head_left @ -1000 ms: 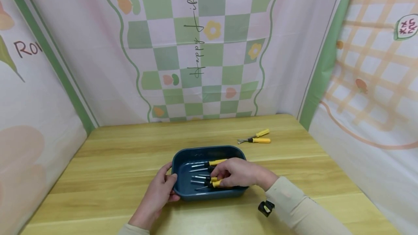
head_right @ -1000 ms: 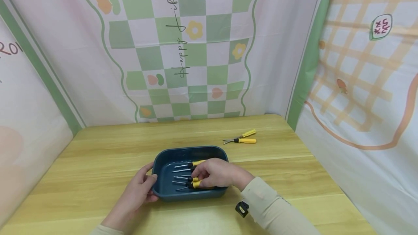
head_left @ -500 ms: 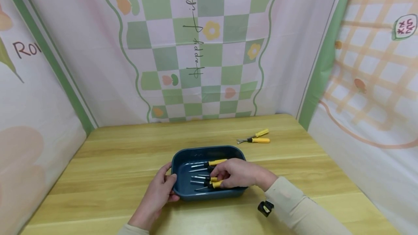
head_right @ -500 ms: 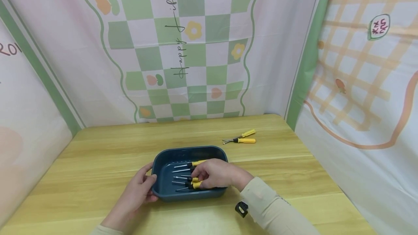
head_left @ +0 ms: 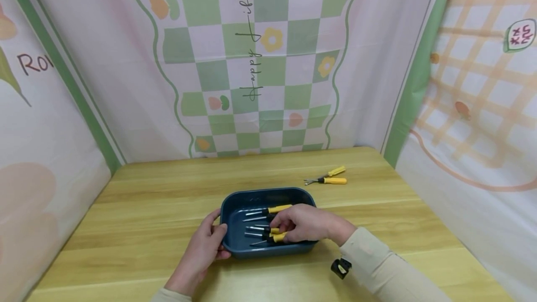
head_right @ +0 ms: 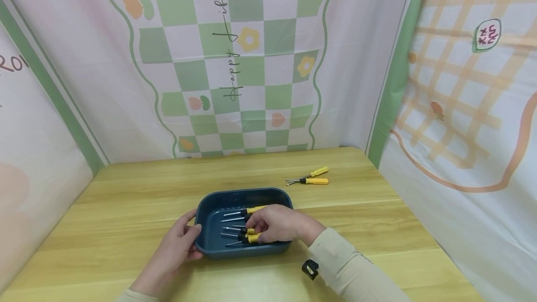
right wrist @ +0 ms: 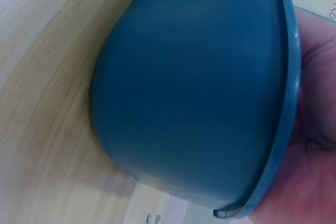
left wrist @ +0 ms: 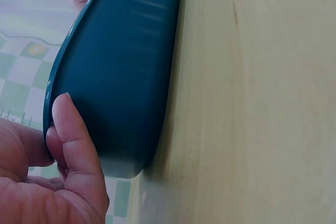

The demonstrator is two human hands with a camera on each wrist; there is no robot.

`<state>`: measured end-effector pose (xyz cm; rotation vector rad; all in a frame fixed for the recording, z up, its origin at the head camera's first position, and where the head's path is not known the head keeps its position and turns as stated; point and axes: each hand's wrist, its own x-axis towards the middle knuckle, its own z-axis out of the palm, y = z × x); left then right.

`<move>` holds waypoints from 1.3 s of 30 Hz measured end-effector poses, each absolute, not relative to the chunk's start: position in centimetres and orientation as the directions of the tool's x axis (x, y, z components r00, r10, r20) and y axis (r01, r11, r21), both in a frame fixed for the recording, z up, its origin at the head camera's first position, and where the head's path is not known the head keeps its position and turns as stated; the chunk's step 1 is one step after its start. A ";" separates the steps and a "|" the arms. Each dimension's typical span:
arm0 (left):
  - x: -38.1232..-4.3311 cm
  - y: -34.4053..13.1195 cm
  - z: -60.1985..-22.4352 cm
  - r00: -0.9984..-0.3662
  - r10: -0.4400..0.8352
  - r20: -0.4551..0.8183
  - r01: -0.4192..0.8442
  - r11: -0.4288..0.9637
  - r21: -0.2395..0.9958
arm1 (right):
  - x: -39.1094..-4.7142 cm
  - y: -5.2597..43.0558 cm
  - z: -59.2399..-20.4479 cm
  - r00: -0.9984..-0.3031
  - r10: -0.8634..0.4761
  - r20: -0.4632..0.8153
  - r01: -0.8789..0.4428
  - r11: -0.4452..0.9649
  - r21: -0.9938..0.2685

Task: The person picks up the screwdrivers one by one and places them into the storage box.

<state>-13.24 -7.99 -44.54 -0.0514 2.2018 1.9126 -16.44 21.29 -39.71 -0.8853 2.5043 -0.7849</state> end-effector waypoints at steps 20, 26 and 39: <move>-13.1 -7.9 -44.3 -0.973 0.116 -0.201 -0.181 0.157 0.971 | -16.5 21.4 -40.0 -0.734 -0.664 -0.142 -0.463 0.642 -0.612; -13.1 -8.0 -44.3 -0.972 0.118 -0.204 -0.185 0.157 0.970 | -16.6 21.4 -40.1 -0.738 -0.660 -0.140 -0.456 0.641 -0.618; -13.2 -8.0 -44.5 -0.972 0.123 -0.198 -0.178 0.156 0.972 | -16.4 21.5 -40.0 -0.727 -0.675 -0.126 -0.466 0.620 -0.631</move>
